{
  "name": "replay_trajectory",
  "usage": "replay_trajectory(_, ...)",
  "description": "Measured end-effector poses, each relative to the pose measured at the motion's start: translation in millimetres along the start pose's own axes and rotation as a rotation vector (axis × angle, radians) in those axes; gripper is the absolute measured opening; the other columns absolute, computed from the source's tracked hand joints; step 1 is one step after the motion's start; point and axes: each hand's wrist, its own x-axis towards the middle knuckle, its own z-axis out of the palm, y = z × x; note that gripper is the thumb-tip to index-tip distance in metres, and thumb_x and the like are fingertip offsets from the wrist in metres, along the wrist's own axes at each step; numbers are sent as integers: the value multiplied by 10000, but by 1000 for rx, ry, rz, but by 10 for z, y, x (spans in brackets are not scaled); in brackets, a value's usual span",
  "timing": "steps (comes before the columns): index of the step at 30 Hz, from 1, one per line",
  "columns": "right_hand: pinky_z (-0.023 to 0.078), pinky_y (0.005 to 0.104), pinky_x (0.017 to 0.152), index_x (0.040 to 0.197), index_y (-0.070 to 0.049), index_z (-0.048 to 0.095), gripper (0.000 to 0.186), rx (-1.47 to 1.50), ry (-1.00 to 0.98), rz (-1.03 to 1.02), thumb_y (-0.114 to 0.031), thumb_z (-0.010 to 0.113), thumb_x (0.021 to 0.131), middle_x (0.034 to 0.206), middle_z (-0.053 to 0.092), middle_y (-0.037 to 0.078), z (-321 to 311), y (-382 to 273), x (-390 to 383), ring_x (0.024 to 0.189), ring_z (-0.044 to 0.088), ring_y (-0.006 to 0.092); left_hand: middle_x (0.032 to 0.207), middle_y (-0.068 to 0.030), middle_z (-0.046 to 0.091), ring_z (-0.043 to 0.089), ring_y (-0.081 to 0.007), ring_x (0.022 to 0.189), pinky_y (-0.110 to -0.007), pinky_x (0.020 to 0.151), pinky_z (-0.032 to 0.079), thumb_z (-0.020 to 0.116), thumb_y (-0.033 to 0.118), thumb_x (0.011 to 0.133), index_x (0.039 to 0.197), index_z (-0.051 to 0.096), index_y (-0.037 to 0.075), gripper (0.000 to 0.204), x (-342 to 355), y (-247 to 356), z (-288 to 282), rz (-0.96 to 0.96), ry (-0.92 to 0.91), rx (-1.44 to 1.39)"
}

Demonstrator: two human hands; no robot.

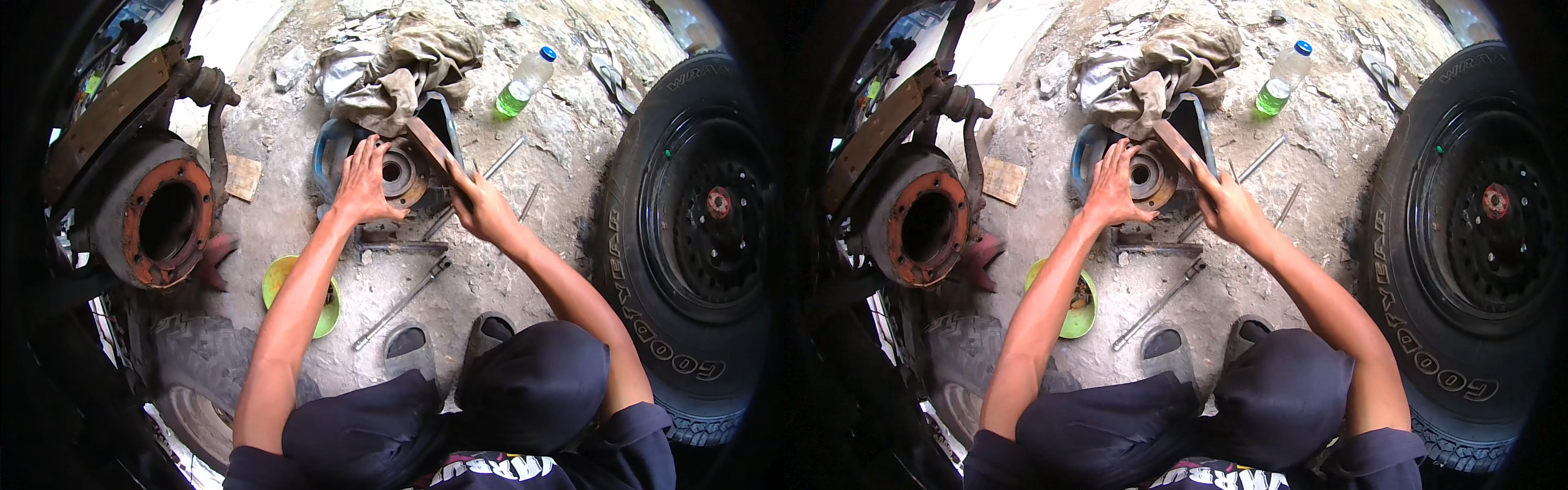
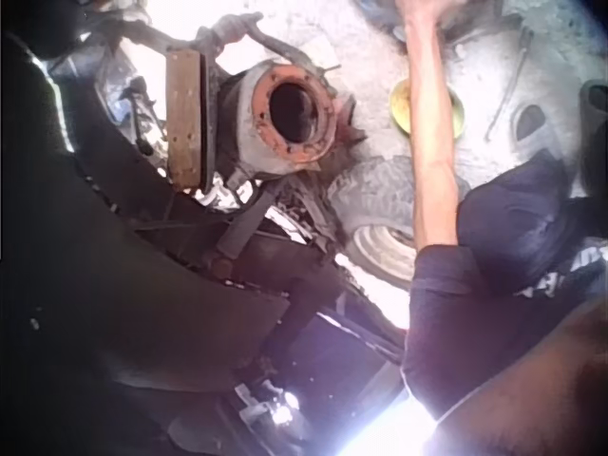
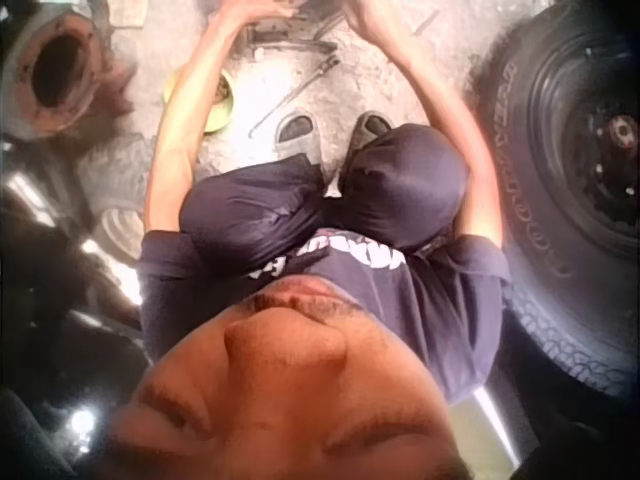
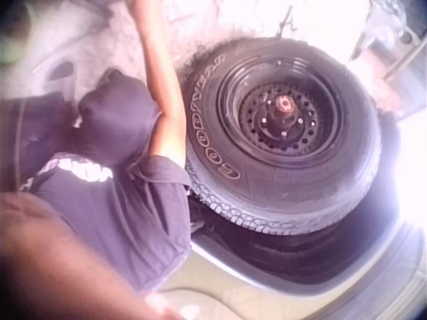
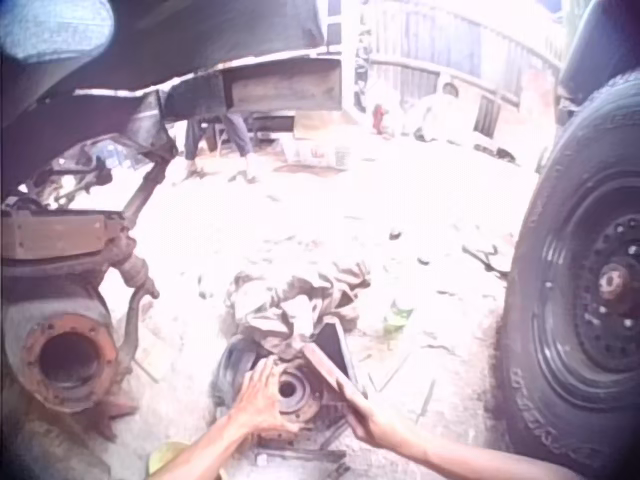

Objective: The person cleans a wheel hub by brushing it with a wire brush, wiping it with a cloth, and applying liquid from a plastic bottle.

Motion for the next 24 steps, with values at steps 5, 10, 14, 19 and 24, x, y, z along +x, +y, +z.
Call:
replay_trajectory(5, 515, 536, 664, 1563, -215, 344, 722, -1, -82, 71, -85, 612, 905, 892, 548, 241, -83, -95, -549, 733, 622, 457, 1596, -249, 228, 211, -406, 1502, -523, 1208, 219, 955, 432, 468, 1513, 279, 102, 1288, 31, -72, -10, 76, -4, 19)
replay_trajectory(10, 532, 538, 658, 1555, -212, 332, 677, -119, -2, 55, -143, 584, 931, 956, 579, 270, 79, -97, 194, 747, 642, 468, 1596, -242, 236, 204, -402, 1506, -526, 1207, 218, 953, 437, 458, 1511, 280, 93, 1296, 42, -22, 65, 100, 17, 35)
replay_trajectory(14, 524, 547, 616, 1564, -204, 319, 690, -108, -32, -7, -143, 590, 932, 938, 574, 256, 23, -76, 0, 686, 633, 467, 1601, -232, 236, 205, -397, 1507, -530, 1205, 224, 952, 433, 455, 1511, 277, 89, 1299, 9, -43, -5, -4, -23, 30)
replay_trajectory(19, 526, 558, 620, 1572, -219, 308, 694, -109, -142, 87, -119, 581, 941, 918, 548, 251, -47, -330, -588, 672, 634, 464, 1599, -260, 215, 184, -412, 1508, -544, 1216, 197, 951, 434, 464, 1515, 260, 79, 1307, -4, -18, -24, 49, -20, 28)
replay_trajectory(24, 533, 545, 632, 1561, -193, 319, 692, -113, -26, -11, -120, 596, 932, 941, 554, 257, 145, -237, 293, 693, 640, 461, 1592, -284, 203, 172, -421, 1507, -540, 1229, 177, 953, 434, 471, 1522, 233, 57, 1328, 37, -10, 64, 93, -66, 107)
